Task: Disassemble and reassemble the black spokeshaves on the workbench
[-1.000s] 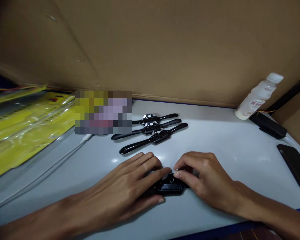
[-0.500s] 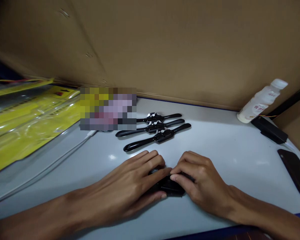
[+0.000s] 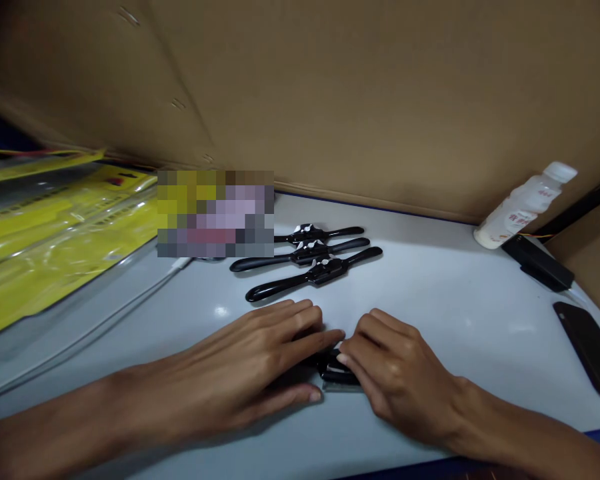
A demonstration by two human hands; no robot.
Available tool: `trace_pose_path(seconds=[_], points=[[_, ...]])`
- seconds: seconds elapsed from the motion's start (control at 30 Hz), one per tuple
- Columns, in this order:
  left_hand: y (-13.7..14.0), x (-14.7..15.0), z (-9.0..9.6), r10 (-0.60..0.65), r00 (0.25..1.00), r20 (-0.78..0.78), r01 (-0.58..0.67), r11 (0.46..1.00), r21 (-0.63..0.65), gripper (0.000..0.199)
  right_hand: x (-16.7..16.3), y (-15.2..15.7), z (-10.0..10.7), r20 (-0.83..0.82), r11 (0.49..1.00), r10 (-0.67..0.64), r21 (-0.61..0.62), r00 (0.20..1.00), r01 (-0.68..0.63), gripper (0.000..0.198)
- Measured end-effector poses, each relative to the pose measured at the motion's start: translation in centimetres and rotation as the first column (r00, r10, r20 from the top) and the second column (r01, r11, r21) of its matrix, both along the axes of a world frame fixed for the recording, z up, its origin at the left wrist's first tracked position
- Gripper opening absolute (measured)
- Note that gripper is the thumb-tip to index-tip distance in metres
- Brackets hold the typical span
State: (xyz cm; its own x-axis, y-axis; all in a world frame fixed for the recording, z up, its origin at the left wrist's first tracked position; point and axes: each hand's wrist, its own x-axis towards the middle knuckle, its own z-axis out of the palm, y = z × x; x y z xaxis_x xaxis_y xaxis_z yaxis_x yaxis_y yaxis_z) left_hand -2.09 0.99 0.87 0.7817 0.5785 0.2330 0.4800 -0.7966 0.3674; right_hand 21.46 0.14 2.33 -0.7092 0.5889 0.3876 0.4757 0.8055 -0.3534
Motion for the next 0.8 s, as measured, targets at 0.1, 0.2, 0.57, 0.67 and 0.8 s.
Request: trace_pose_path(seconds=[0.1, 0.2, 0.57, 0.67, 0.8], points=[[0.14, -0.13, -0.09, 0.004, 1.0, -0.002, -0.004, 1.0, -0.013, 0.009, -0.02, 0.22, 0.02, -0.014, 0.998, -0.022, -0.063, 1.0, 0.021, 0.028], [0.07, 0.0, -0.16, 0.023, 1.0, 0.022, -0.021, 0.998, -0.063, 0.01, -0.02, 0.48, 0.1, -0.016, 0.989, -0.023, -0.15, 1.0, 0.02, 0.028], [-0.09, -0.08, -0.05, 0.052, 0.995, 0.082, -0.034, 0.978, -0.204, 0.032, 0.03, 0.85, 0.55, -0.046, 0.916, -0.074, -0.399, 0.996, 0.05, 0.025], [-0.04, -0.17, -0.01, 0.049, 0.996, 0.075, -0.029, 0.969, -0.247, 0.026, 0.09, 0.88, 0.71, -0.051, 0.9, -0.072, -0.433, 0.996, 0.043, 0.023], [-0.17, -0.01, -0.1, 0.069, 0.995, 0.066, -0.046, 0.956, -0.291, 0.02, 0.07, 0.75, 0.61, -0.083, 0.92, -0.055, -0.392, 0.995, 0.018, 0.022]])
